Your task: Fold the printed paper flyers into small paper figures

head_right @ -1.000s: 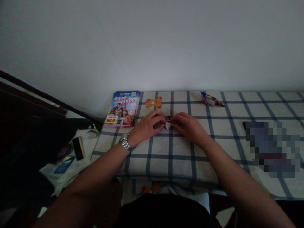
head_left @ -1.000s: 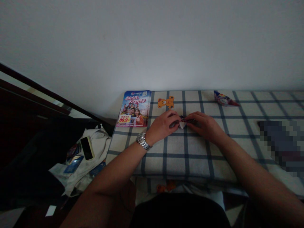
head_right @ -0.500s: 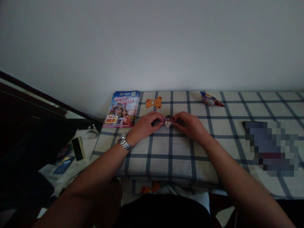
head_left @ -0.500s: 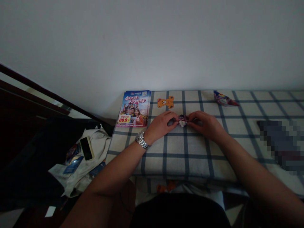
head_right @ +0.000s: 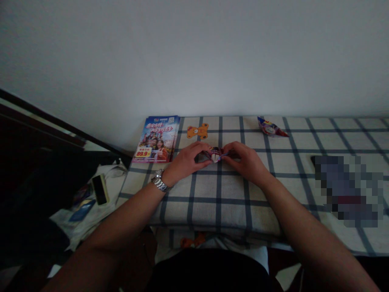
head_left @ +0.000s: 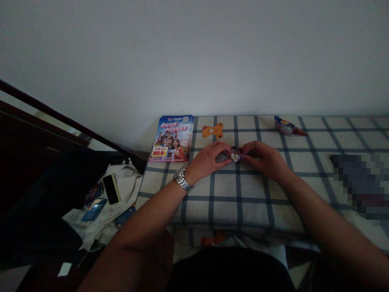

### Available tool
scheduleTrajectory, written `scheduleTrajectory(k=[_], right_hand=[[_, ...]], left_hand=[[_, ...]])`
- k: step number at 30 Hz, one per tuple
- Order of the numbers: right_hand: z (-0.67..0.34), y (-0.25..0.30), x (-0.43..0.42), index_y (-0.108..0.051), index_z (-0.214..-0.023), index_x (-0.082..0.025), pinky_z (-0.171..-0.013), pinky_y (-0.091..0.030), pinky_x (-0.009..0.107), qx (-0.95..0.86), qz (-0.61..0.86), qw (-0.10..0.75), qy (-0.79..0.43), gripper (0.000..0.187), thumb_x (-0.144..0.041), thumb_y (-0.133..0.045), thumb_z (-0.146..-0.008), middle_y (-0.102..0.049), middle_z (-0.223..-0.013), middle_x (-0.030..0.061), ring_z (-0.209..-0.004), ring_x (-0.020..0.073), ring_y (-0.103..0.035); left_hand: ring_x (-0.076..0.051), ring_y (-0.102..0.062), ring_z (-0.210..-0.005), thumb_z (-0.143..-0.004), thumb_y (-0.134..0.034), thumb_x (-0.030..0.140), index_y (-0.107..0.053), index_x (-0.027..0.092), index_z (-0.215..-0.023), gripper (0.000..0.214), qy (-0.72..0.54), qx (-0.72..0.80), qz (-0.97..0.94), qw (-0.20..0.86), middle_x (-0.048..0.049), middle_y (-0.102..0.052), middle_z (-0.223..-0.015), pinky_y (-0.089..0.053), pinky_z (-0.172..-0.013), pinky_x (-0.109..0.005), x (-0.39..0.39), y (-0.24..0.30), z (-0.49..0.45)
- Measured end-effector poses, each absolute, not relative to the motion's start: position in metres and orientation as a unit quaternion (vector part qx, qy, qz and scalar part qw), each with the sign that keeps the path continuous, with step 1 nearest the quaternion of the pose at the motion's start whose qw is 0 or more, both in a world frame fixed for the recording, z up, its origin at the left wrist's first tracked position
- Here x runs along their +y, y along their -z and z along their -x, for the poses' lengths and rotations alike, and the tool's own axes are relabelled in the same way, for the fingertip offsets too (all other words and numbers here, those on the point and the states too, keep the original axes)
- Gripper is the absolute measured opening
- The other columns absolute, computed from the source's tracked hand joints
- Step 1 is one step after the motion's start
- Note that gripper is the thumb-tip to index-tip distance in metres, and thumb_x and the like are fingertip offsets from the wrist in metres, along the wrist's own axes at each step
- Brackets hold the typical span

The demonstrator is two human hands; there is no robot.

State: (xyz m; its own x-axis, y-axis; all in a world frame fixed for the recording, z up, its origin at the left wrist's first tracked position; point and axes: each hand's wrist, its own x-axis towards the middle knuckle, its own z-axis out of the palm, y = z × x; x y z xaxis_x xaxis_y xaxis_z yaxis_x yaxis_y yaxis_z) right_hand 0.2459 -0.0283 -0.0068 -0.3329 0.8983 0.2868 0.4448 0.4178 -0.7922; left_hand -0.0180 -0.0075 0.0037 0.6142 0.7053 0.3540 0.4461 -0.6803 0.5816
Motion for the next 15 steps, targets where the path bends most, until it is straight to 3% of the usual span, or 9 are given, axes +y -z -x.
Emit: scheduleTrajectory(k=[15], right_hand=[[-0.2398, -0.0017, -0.0322, -0.065, -0.113, -0.028, -0.089, -0.068, 0.045, -0.794, 0.399, 0.356, -0.289, 0.023, -0.032, -0.076, -0.092, -0.066, -0.119, 0.0084, -0.098, 0.0243, -0.074]], left_hand=[[-0.019, -0.069, -0.11, -0.094, -0.076, 0.021, -0.066, 0.022, -0.117, 0.025, -0.284, 0.34, -0.868, 0.223, -0.0043, -0.069, -0.119, -0.056, -0.099, -0.037, -0.0076, -0.0037, 0.0168]])
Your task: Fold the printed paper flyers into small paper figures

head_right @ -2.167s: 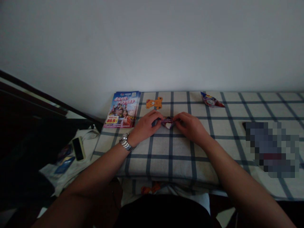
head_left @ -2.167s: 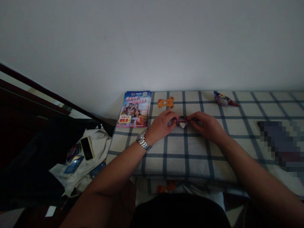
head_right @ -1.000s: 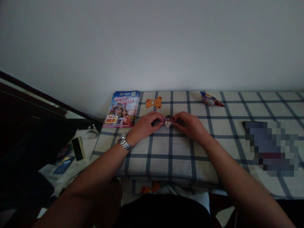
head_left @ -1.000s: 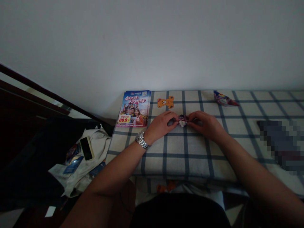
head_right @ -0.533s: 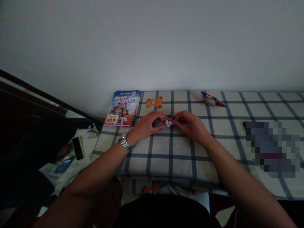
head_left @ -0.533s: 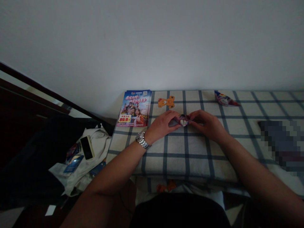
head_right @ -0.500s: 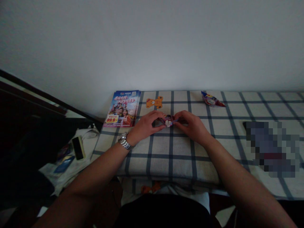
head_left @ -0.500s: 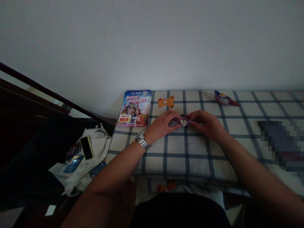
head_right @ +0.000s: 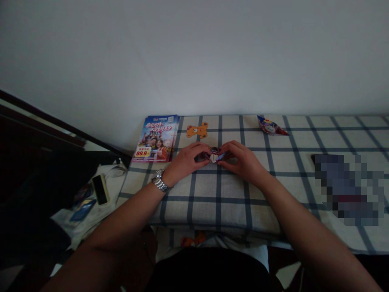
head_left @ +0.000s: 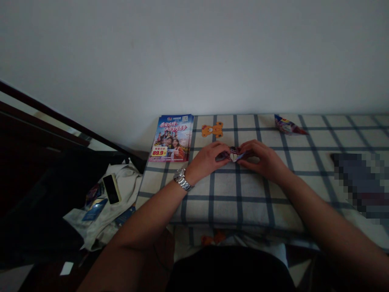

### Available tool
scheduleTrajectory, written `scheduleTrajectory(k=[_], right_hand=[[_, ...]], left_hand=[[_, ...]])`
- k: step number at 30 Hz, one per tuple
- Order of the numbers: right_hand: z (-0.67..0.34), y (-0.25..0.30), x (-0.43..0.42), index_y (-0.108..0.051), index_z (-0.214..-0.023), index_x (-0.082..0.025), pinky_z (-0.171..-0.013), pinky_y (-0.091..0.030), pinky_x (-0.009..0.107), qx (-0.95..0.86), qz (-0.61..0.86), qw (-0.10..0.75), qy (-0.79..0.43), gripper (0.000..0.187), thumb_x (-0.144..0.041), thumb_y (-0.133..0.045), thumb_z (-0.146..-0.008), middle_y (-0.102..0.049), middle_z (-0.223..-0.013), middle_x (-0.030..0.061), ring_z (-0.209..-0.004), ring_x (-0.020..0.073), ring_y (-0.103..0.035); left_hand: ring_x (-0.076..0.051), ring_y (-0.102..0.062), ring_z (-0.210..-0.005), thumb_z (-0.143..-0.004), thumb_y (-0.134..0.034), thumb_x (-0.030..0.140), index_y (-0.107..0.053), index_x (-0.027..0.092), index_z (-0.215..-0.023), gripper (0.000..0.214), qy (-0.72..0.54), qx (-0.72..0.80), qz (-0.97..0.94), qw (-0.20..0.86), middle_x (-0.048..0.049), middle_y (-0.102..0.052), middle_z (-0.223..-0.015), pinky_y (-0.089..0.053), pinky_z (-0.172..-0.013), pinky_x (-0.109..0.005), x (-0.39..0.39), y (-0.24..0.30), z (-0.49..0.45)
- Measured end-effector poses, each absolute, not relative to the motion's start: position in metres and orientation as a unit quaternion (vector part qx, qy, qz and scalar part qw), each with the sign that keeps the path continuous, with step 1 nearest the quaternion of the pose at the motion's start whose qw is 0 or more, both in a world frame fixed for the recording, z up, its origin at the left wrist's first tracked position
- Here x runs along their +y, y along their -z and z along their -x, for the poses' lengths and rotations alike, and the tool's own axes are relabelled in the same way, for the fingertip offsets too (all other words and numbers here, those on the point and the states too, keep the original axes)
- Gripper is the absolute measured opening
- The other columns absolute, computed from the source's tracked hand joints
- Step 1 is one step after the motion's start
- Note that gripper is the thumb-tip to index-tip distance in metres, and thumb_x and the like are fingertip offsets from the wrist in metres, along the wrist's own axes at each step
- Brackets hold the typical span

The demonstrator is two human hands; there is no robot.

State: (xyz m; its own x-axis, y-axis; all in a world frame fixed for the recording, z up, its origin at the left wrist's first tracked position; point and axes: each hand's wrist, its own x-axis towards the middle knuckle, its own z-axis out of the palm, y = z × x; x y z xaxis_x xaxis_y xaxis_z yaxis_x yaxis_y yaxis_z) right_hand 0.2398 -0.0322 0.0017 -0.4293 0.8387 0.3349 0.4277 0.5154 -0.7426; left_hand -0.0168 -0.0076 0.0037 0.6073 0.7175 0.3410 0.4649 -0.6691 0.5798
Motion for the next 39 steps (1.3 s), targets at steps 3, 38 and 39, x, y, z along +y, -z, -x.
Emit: scheduleTrajectory(k=[3, 38, 39], right_hand=[[-0.238, -0.001, -0.032, -0.064, -0.11, -0.028, -0.087, -0.069, 0.045, -0.792, 0.406, 0.357, -0.283, 0.024, -0.034, -0.077, -0.091, -0.065, -0.119, 0.0086, -0.096, 0.0243, -0.073], [-0.235, -0.011, -0.036, -0.064, -0.103, -0.027, -0.094, -0.061, 0.049, -0.801, 0.404, 0.385, -0.215, 0.015, -0.037, -0.073, -0.095, -0.068, -0.118, 0.0108, -0.111, 0.0298, -0.069], [-0.234, -0.011, -0.036, -0.065, -0.104, -0.027, -0.098, -0.06, 0.051, -0.803, 0.405, 0.386, -0.204, 0.015, -0.036, -0.073, -0.095, -0.067, -0.12, 0.0115, -0.114, 0.0308, -0.068]], left_hand=[[-0.019, -0.07, -0.105, -0.094, -0.076, 0.021, -0.066, 0.023, -0.116, 0.023, -0.285, 0.342, -0.868, 0.22, -0.0039, -0.069, -0.115, -0.057, -0.096, -0.035, -0.009, -0.004, 0.016], [-0.016, -0.066, -0.096, -0.094, -0.075, 0.018, -0.064, 0.02, -0.106, 0.017, -0.34, 0.353, -0.845, 0.212, -0.0021, -0.065, -0.106, -0.056, -0.089, -0.032, -0.014, -0.006, 0.012], [-0.016, -0.066, -0.097, -0.094, -0.075, 0.018, -0.064, 0.02, -0.106, 0.018, -0.34, 0.35, -0.848, 0.209, -0.0022, -0.065, -0.106, -0.056, -0.089, -0.032, -0.014, -0.006, 0.012]])
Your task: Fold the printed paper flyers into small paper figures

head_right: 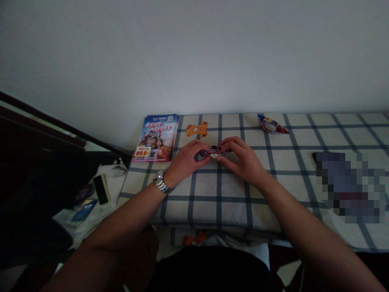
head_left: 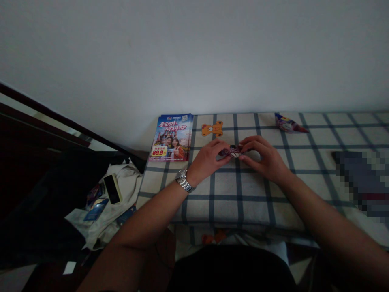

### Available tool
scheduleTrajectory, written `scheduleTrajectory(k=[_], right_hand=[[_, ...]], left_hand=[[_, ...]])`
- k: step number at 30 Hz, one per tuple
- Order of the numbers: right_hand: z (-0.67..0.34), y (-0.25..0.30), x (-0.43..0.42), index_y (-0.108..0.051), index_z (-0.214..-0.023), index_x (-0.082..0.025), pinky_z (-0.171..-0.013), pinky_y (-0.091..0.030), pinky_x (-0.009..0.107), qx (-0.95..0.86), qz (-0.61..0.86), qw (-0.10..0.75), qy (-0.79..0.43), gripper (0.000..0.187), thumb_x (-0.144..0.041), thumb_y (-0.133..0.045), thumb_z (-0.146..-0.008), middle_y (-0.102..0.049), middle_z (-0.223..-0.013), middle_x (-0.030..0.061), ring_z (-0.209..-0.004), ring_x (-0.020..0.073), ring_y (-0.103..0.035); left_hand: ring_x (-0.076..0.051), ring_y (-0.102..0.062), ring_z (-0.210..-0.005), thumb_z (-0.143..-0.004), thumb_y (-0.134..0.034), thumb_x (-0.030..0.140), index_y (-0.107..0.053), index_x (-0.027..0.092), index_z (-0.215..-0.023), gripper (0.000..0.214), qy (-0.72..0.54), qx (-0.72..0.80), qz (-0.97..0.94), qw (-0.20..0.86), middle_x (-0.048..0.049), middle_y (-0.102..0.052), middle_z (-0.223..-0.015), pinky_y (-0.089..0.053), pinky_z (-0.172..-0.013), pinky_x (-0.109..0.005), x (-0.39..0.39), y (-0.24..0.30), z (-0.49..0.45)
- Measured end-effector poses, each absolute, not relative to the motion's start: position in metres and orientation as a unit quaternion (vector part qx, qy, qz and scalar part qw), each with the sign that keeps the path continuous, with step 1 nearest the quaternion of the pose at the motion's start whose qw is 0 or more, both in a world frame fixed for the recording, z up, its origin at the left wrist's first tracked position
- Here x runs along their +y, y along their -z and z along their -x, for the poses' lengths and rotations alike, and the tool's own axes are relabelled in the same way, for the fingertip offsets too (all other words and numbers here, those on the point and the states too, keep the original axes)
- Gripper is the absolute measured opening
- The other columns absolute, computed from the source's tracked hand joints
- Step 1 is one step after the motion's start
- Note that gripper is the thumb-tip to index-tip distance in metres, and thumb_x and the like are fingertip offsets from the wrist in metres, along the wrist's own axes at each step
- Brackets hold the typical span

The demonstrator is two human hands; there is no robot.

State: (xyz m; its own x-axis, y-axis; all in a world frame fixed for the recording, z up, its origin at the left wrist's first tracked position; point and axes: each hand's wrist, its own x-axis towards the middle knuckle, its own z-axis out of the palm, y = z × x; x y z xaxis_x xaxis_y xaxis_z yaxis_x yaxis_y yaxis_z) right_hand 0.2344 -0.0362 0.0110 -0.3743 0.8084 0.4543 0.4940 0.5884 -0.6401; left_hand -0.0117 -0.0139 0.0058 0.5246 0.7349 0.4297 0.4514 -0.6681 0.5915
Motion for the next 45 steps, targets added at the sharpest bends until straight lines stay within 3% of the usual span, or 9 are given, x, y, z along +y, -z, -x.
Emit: scheduleTrajectory(k=[22, 29, 34, 45], right_hand=[[-0.234, -0.002, -0.035, -0.071, -0.107, -0.03, -0.101, -0.061, 0.049, -0.776, 0.395, 0.382, -0.31, 0.016, -0.036, -0.075, -0.094, -0.061, -0.124, 0.0093, -0.118, 0.0286, -0.065], [-0.235, -0.002, -0.034, -0.071, -0.108, -0.031, -0.103, -0.061, 0.053, -0.765, 0.395, 0.391, -0.325, 0.018, -0.039, -0.078, -0.092, -0.06, -0.125, 0.0088, -0.119, 0.029, -0.064], [-0.234, 0.0, -0.034, -0.07, -0.11, -0.031, -0.101, -0.063, 0.05, -0.76, 0.405, 0.391, -0.324, 0.023, -0.038, -0.079, -0.091, -0.057, -0.128, 0.0091, -0.121, 0.0287, -0.063], [-0.233, 0.005, -0.033, -0.067, -0.117, -0.032, -0.096, -0.064, 0.046, -0.751, 0.406, 0.386, -0.348, 0.026, -0.036, -0.076, -0.093, -0.061, -0.126, 0.0084, -0.118, 0.0277, -0.065]], left_hand=[[-0.017, -0.067, -0.106, -0.1, -0.068, 0.019, -0.065, 0.021, -0.115, 0.015, -0.309, 0.304, -0.888, 0.154, -0.0054, -0.062, -0.122, -0.059, -0.09, -0.032, -0.014, -0.001, 0.011], [-0.018, -0.068, -0.109, -0.105, -0.063, 0.036, -0.071, 0.022, -0.115, 0.019, -0.36, 0.295, -0.867, 0.178, -0.0062, -0.067, -0.119, -0.06, -0.095, -0.034, -0.014, -0.002, 0.01], [-0.017, -0.069, -0.106, -0.105, -0.062, 0.03, -0.073, 0.019, -0.105, 0.015, -0.384, 0.311, -0.846, 0.2, -0.0063, -0.069, -0.114, -0.059, -0.096, -0.034, -0.015, -0.002, 0.007], [-0.019, -0.067, -0.116, -0.1, -0.068, 0.025, -0.072, 0.021, -0.111, 0.012, -0.374, 0.329, -0.837, 0.227, -0.0073, -0.067, -0.12, -0.058, -0.106, -0.04, -0.015, 0.0, 0.006]])
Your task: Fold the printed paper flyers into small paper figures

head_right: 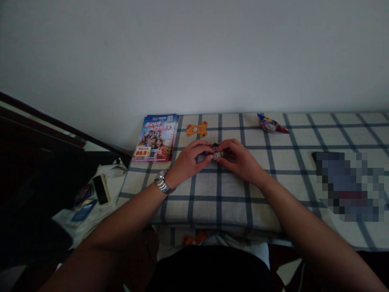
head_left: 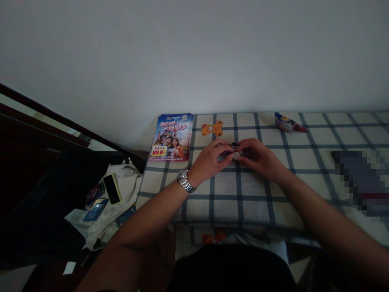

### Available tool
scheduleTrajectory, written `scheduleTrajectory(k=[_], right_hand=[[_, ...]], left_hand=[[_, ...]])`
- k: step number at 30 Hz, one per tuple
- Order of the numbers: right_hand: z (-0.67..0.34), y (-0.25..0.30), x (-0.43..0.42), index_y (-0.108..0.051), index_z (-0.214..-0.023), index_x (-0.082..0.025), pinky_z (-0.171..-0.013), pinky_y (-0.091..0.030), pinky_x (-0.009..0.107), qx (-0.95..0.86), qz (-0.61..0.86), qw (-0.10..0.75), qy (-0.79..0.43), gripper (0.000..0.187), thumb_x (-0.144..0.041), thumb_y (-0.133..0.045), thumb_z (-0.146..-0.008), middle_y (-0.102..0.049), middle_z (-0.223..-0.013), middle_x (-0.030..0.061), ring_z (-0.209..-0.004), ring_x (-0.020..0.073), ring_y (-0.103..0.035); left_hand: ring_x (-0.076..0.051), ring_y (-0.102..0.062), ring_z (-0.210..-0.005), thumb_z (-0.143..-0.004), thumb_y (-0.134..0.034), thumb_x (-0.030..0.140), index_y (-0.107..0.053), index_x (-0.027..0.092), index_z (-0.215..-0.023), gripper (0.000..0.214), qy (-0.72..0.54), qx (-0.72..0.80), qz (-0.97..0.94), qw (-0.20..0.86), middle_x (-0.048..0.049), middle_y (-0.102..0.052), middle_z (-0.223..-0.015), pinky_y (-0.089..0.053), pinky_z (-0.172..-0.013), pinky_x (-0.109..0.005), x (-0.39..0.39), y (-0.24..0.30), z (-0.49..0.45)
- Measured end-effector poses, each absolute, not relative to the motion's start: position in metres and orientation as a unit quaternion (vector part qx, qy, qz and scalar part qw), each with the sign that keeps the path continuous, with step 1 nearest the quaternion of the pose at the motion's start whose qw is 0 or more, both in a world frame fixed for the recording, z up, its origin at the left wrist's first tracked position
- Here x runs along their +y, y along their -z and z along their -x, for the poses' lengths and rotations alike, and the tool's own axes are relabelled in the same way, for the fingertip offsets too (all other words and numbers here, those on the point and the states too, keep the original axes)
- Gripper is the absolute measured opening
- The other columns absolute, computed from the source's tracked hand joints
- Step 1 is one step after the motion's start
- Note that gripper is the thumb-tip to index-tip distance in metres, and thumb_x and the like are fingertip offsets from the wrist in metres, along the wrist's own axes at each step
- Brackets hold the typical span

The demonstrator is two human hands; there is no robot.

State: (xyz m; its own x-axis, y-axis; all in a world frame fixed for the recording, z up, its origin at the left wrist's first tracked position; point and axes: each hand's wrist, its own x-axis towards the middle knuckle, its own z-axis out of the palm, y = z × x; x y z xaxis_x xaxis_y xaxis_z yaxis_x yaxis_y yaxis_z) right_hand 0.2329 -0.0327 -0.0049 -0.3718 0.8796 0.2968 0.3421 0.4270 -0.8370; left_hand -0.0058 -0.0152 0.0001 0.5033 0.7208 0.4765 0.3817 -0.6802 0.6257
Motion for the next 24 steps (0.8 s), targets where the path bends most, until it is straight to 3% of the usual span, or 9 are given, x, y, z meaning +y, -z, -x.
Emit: scheduleTrajectory(k=[6, 13, 19, 24], right_hand=[[-0.2332, 0.0052, -0.0339, -0.066, -0.123, -0.032, -0.098, -0.063, 0.046, -0.762, 0.397, 0.378, -0.345, 0.03, -0.036, -0.073, -0.095, -0.06, -0.131, 0.0098, -0.124, 0.0287, -0.062], [-0.2314, 0.0106, -0.0355, -0.049, -0.144, -0.035, -0.103, -0.062, 0.048, -0.704, 0.402, 0.404, -0.425, 0.06, -0.035, -0.078, -0.091, -0.059, -0.143, 0.0082, -0.122, 0.0267, -0.067], [-0.2307, 0.0095, -0.0354, -0.052, -0.142, -0.034, -0.106, -0.06, 0.048, -0.691, 0.388, 0.402, -0.458, 0.057, -0.027, -0.075, -0.09, -0.059, -0.143, 0.0071, -0.122, 0.0248, -0.068], [-0.2305, 0.0089, -0.036, -0.055, -0.139, -0.033, -0.1, -0.063, 0.047, -0.714, 0.406, 0.394, -0.413, 0.053, -0.025, -0.073, -0.09, -0.06, -0.136, 0.0077, -0.12, 0.0258, -0.068]], left_hand=[[-0.019, -0.067, -0.115, -0.099, -0.068, 0.022, -0.07, 0.02, -0.114, 0.014, -0.373, 0.333, -0.834, 0.234, -0.0074, -0.066, -0.121, -0.057, -0.105, -0.041, -0.0148, 0.0014, 0.0052], [-0.021, -0.066, -0.113, -0.098, -0.07, 0.024, -0.067, 0.021, -0.117, 0.02, -0.371, 0.342, -0.826, 0.252, -0.0082, -0.065, -0.119, -0.057, -0.103, -0.042, -0.0152, -0.0003, 0.0054], [-0.021, -0.065, -0.113, -0.098, -0.071, 0.027, -0.067, 0.021, -0.12, 0.023, -0.361, 0.35, -0.825, 0.258, -0.0079, -0.063, -0.121, -0.057, -0.104, -0.042, -0.0168, -0.0007, 0.0046], [-0.021, -0.064, -0.115, -0.097, -0.073, 0.028, -0.067, 0.022, -0.123, 0.027, -0.359, 0.342, -0.83, 0.255, -0.0077, -0.061, -0.123, -0.057, -0.105, -0.042, -0.0161, 0.0033, 0.0046]])
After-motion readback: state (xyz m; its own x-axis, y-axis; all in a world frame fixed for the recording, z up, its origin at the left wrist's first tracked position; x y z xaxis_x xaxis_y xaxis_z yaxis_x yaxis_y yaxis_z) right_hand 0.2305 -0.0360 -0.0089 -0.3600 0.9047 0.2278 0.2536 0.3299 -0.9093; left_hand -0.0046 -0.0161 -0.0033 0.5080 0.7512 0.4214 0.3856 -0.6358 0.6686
